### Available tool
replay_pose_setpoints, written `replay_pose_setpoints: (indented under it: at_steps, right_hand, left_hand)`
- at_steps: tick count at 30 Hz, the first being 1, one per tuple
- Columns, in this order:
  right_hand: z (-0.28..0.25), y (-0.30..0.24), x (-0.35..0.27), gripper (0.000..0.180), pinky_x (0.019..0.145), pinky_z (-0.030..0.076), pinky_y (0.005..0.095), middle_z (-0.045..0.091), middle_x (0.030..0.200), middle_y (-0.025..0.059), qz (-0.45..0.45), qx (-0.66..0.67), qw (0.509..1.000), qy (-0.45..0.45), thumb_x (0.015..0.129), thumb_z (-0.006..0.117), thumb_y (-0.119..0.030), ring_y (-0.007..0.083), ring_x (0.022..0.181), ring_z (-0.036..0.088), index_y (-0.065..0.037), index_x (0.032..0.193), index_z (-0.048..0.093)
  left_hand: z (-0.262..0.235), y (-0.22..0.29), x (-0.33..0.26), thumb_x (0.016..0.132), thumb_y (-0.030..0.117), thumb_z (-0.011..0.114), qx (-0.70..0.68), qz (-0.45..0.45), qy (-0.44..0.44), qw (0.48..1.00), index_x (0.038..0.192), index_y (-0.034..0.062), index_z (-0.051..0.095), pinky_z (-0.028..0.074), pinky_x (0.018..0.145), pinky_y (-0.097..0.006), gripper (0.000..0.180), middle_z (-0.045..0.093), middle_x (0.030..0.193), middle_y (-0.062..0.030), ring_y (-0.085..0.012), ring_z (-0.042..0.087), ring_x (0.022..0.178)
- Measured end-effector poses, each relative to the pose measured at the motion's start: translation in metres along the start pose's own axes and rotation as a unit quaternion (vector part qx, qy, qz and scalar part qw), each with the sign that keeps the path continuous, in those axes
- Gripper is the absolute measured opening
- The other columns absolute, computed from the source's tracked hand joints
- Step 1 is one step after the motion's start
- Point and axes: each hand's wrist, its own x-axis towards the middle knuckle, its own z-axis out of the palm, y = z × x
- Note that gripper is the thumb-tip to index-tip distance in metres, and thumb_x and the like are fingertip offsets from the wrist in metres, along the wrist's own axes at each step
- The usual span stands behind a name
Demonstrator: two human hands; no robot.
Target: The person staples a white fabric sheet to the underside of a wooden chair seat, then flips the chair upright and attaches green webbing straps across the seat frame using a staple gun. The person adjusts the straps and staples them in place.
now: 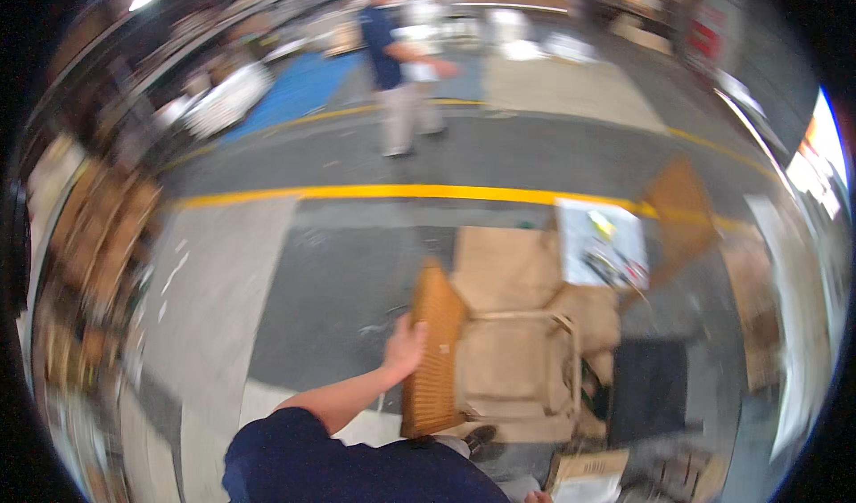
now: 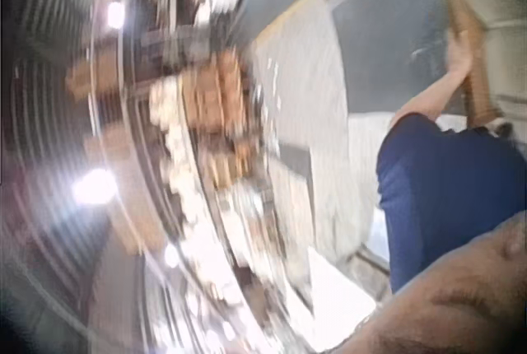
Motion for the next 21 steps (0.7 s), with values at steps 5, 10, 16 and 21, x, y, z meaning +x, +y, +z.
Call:
replay_pose_setpoints:
  at_steps: [5, 10, 16, 21]
  right_hand:
    - [-0.013, -0.08, 0.072, 0.035, 0.07, 0.055, 0.0352, 0.071, 0.09, 0.0112, -0.015, -0.232, 0.959, -0.163, 0.094, 0.074, -0.025, 0.0205, 0.078, 0.066, 0.003, 0.113, 0.07]
    - [-0.018, -0.14, 0.158, 0.047, 0.078, 0.055, 0.0368, 0.072, 0.098, 0.012, -0.068, -0.375, 0.878, -0.29, 0.09, 0.078, -0.037, 0.0221, 0.087, 0.067, 0.0, 0.118, 0.072]
    - [-0.101, -0.22, 0.25, 0.061, 0.088, 0.054, 0.0387, 0.074, 0.107, 0.0129, -0.03, -0.554, 0.766, -0.326, 0.086, 0.083, -0.051, 0.024, 0.098, 0.069, -0.005, 0.124, 0.075]
    - [-0.105, -0.255, 0.276, 0.071, 0.108, 0.049, 0.0421, 0.071, 0.135, 0.0176, -0.064, -0.646, 0.647, -0.399, 0.087, 0.073, -0.065, 0.0353, 0.128, 0.064, -0.006, 0.128, 0.076]
  left_hand:
    - [0.005, -0.02, -0.037, 0.106, 0.061, 0.041, 0.075, -0.113, -0.019, 0.991, 0.159, 0.0058, 0.035, 0.05, 0.1, -0.06, 0.076, 0.069, 0.124, -0.0348, -0.0533, 0.066, 0.115]
    - [0.017, -0.001, -0.072, 0.106, 0.06, 0.044, 0.128, -0.154, 0.04, 0.979, 0.151, 0.003, 0.045, 0.051, 0.101, -0.057, 0.072, 0.068, 0.126, -0.0345, -0.0514, 0.065, 0.119]
    - [0.112, 0.037, -0.145, 0.099, 0.031, 0.069, 0.179, 0.023, 0.303, 0.936, 0.111, 0.0009, 0.066, 0.05, 0.09, -0.054, 0.033, 0.068, 0.095, -0.021, -0.0447, 0.063, 0.093]
    - [0.236, 0.028, -0.253, 0.1, 0.068, 0.053, 0.184, -0.26, -0.25, 0.914, 0.102, 0.0001, 0.077, 0.054, 0.09, -0.053, 0.072, 0.075, 0.104, -0.028, -0.045, 0.071, 0.105]
